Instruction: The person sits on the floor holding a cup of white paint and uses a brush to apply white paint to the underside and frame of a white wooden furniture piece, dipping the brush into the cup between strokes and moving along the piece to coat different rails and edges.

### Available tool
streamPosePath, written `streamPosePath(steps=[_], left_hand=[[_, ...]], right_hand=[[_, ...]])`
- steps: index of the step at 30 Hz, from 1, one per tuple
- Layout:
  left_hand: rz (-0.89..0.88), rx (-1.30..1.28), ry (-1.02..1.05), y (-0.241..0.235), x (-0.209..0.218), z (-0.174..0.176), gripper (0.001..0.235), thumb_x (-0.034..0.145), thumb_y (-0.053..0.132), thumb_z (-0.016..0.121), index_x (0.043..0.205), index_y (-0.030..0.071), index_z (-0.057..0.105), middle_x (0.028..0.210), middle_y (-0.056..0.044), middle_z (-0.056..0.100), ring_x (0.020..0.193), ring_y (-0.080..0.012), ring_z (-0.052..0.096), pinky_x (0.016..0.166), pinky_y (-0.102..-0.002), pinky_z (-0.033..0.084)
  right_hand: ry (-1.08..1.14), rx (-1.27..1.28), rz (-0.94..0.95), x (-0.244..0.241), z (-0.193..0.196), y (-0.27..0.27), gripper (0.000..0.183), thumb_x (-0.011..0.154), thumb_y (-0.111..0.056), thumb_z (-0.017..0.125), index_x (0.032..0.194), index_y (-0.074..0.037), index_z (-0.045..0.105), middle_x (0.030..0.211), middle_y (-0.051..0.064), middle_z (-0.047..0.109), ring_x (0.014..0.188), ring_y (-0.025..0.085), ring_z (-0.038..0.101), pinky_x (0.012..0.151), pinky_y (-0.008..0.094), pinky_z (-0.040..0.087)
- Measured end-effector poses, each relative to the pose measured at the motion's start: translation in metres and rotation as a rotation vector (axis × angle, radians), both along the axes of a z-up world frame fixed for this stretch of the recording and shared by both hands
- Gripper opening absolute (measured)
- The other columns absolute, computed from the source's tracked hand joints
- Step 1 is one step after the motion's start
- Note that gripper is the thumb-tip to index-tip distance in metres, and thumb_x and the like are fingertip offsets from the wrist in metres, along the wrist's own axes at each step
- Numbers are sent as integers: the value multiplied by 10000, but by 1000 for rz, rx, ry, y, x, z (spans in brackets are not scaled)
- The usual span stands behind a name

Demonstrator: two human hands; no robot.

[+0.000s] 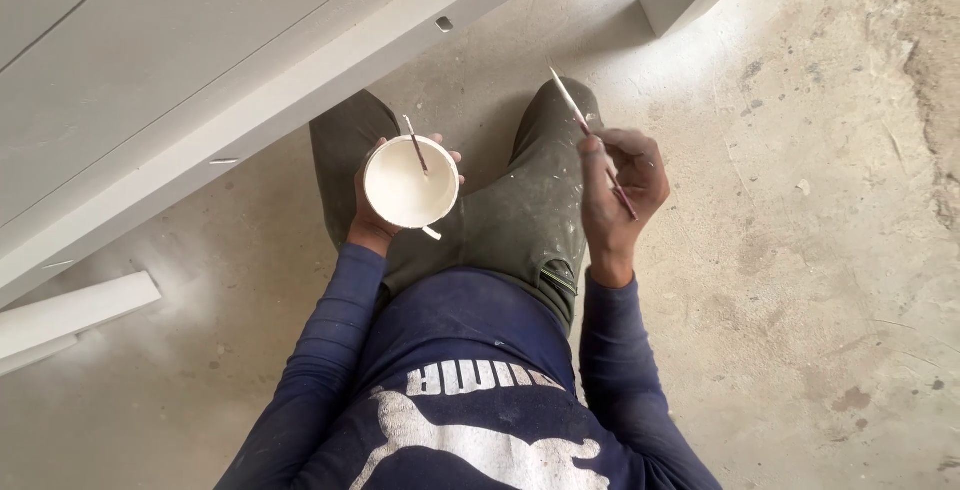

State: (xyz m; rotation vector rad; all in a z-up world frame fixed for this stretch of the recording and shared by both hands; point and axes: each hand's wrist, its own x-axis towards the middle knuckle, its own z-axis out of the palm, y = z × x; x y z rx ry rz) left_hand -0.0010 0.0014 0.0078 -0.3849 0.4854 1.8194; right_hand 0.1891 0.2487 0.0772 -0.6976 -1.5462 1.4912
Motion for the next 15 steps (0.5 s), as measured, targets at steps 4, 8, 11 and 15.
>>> streamPosePath(steps=[4, 8, 11, 15], left_hand=[[-53, 38, 59, 0, 0, 4, 773, 1053, 555, 423, 1484, -85, 458, 1426, -415, 506, 1308, -581, 523, 1092, -612, 489], [-47, 155, 60, -3, 2, 7, 761, 1076, 536, 419, 1501, -95, 452, 1437, -406, 502, 1308, -556, 533, 1106, -588, 489], [-42, 44, 111, -5, 2, 6, 773, 1059, 542, 406, 1483, -103, 450, 1449, -407, 496, 1354, -498, 525, 1132, -543, 477], [43, 54, 65, -15, 4, -6, 681, 1084, 460, 380, 1456, -100, 486, 1454, -298, 548, 1332, -396, 588, 1112, -472, 517]], right_hand=[[-163, -173, -25, 26, -21, -8, 98, 1071, -167, 650, 1064, -69, 649, 913, 84, 731, 813, 129, 723, 761, 289, 638], [-156, -268, -21, 43, -40, -23, 138, 1077, -193, 646, 1084, -57, 668, 930, 85, 731, 805, 133, 701, 766, 297, 620], [-213, -365, -139, 48, -35, -33, 174, 1055, -216, 645, 1097, -53, 690, 903, 66, 729, 786, 121, 697, 777, 303, 628], [-279, -365, -229, 60, -25, -43, 204, 1047, -208, 673, 1097, -12, 704, 928, 82, 732, 793, 133, 683, 765, 304, 619]])
